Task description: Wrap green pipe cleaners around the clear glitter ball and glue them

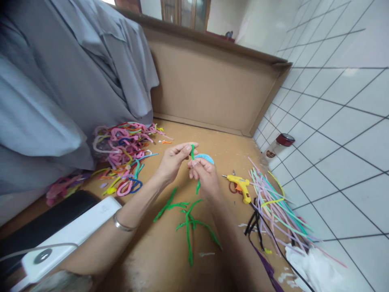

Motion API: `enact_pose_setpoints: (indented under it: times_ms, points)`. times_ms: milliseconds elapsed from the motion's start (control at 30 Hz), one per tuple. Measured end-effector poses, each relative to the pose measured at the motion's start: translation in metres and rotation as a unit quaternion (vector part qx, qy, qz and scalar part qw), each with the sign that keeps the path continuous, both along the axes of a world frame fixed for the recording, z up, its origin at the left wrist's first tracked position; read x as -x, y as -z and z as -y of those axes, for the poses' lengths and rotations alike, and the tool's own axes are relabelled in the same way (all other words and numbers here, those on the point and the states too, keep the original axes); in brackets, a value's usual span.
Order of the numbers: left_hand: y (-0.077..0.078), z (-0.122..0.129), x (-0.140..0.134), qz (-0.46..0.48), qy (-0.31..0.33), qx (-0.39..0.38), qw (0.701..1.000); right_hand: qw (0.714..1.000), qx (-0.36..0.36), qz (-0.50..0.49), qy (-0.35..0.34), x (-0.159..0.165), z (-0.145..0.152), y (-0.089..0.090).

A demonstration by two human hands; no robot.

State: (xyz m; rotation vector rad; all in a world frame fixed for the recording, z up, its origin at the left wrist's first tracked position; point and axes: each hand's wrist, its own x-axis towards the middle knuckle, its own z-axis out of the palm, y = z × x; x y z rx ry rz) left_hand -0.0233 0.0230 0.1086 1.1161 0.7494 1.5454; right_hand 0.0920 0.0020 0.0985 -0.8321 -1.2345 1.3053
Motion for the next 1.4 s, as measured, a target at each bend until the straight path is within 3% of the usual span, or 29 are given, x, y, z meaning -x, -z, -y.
enact_pose_setpoints:
  times_ms: [233,633,967,1200,1400]
  points:
    - [0.002,-0.006,0.007,0.000,0.025,0.004,1.000,1.000,0.005,0.000,-0.010,-0.003,-0.001,-0.004]
    - [0.005,-0.012,0.006,0.123,0.048,0.068,0.989,1.000,-0.009,-0.005,-0.023,-0.002,0.000,-0.001]
    - [-0.002,-0.005,0.005,0.236,0.141,0.136,0.952,0.977,-0.125,0.165,0.055,-0.003,0.002,0.004]
    - [0.000,-0.006,0.005,0.160,0.121,0.068,0.977,0.958,-0.162,0.197,0.134,-0.004,0.005,0.000]
    - [0.002,-0.007,0.006,0.135,0.108,0.060,0.983,0.942,-0.175,0.235,0.166,-0.005,0.004,0.005]
